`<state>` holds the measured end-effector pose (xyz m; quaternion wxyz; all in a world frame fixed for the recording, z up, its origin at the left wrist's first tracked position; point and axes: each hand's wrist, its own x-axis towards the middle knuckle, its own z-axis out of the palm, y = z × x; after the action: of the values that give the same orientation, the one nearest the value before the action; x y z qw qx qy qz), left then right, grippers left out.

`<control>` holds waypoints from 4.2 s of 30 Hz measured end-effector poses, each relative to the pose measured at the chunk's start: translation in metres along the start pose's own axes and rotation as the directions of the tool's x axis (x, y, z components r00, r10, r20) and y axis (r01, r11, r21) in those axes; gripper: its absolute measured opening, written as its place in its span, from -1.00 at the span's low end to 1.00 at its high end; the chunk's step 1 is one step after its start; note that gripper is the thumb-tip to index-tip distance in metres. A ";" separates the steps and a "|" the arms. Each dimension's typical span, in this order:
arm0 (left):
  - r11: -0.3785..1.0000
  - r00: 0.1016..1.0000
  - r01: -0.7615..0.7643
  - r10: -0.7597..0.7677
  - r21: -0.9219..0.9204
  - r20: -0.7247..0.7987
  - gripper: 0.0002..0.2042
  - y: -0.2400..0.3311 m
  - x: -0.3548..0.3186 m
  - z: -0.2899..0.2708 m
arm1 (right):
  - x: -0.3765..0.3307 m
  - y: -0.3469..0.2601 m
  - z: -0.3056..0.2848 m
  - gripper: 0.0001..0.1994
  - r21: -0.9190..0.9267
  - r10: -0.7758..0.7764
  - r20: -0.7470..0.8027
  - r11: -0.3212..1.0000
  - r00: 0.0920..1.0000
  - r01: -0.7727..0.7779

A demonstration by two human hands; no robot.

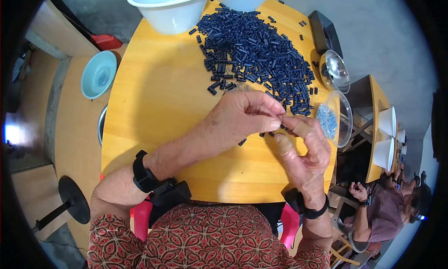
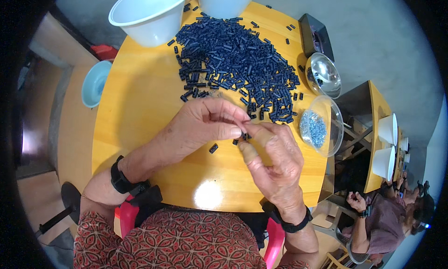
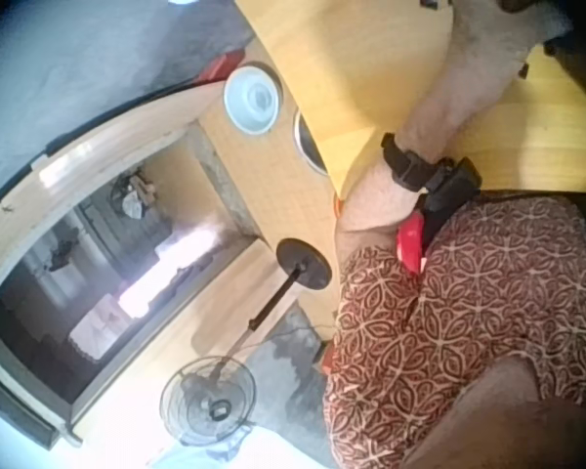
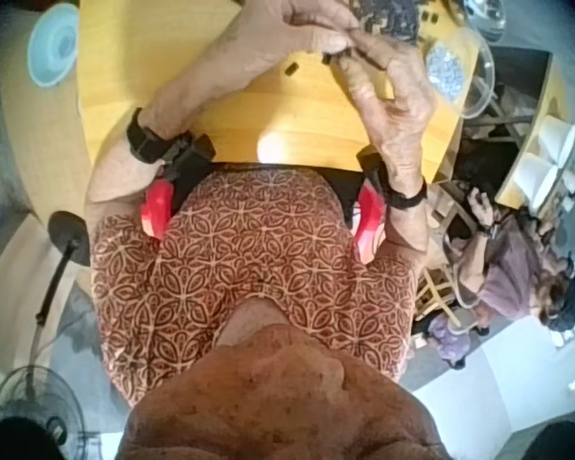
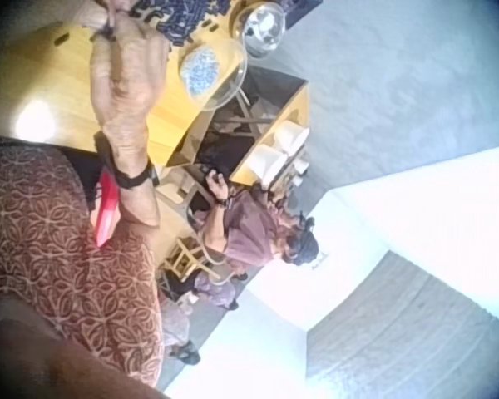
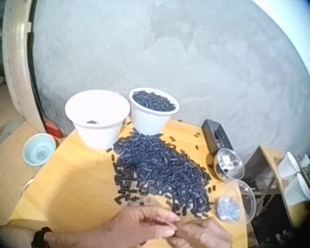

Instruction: Sorting and assembling small black plastic components at a table.

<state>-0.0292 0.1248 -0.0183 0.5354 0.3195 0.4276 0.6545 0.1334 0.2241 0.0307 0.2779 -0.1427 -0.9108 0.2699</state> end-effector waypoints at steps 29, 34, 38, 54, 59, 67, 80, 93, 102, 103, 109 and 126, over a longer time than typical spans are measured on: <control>0.954 0.982 0.177 -0.187 -0.241 -0.017 -0.68 0.006 -0.010 -0.008 | 0.016 0.000 0.013 -0.68 -0.050 -0.209 -0.003 0.977 0.978 0.209; 0.936 0.984 0.173 -0.176 -0.308 0.015 -0.73 0.003 -0.013 -0.012 | 0.018 -0.007 0.013 -0.74 0.018 -0.134 0.037 0.991 0.990 0.134; 0.881 0.973 0.218 -0.230 -0.419 0.023 -0.77 0.009 -0.015 -0.010 | 0.019 -0.009 0.013 -0.81 0.276 0.116 0.060 0.953 0.991 -0.128; 0.947 0.988 0.137 -0.150 -0.292 -0.023 -0.78 0.003 -0.017 -0.018 | 0.030 -0.008 0.023 -0.75 0.014 -0.125 -0.018 0.992 0.992 0.125; 0.960 0.989 0.134 -0.147 -0.247 -0.034 -0.83 0.008 -0.017 -0.019 | 0.036 -0.005 0.024 -0.71 -0.170 -0.296 -0.007 0.942 0.955 0.290; 0.978 0.994 0.097 -0.103 -0.182 -0.023 -0.81 0.012 -0.017 -0.026 | 0.041 0.000 0.031 -0.69 -0.131 -0.345 0.001 0.930 0.939 0.342; 0.997 0.988 0.074 -0.077 -0.025 -0.133 -0.83 0.018 -0.016 -0.030 | 0.047 0.000 0.032 -0.70 -0.186 -0.369 0.055 0.909 0.928 0.373; 0.975 0.939 -0.033 0.105 0.219 -0.327 -0.84 0.029 -0.011 -0.043 | 0.062 0.017 0.020 -0.80 -0.101 -0.069 0.068 0.992 0.995 0.076; 0.989 0.909 -0.057 0.108 0.136 -0.402 -0.85 0.026 -0.008 -0.046 | 0.064 0.028 0.046 -0.83 -0.129 -0.055 0.254 0.987 0.966 0.091; 0.989 0.913 -0.068 0.116 0.134 -0.391 -0.85 0.025 -0.008 -0.048 | 0.065 0.027 0.049 -0.83 -0.129 -0.057 0.254 0.987 0.966 0.092; 0.986 0.918 -0.076 0.127 0.148 -0.375 -0.85 0.023 -0.008 -0.049 | 0.069 0.030 0.056 -0.82 -0.169 -0.106 0.289 0.973 0.951 0.160; 0.977 0.918 -0.117 0.174 0.177 -0.355 -0.86 0.018 -0.008 -0.048 | 0.065 0.026 0.052 -0.84 -0.026 -0.009 0.266 1.000 0.964 0.016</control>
<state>-0.0767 0.1057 -0.0226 0.3694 0.2618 0.5439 0.7065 0.0535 0.2507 0.0079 0.1529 -0.1032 -0.9444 0.2723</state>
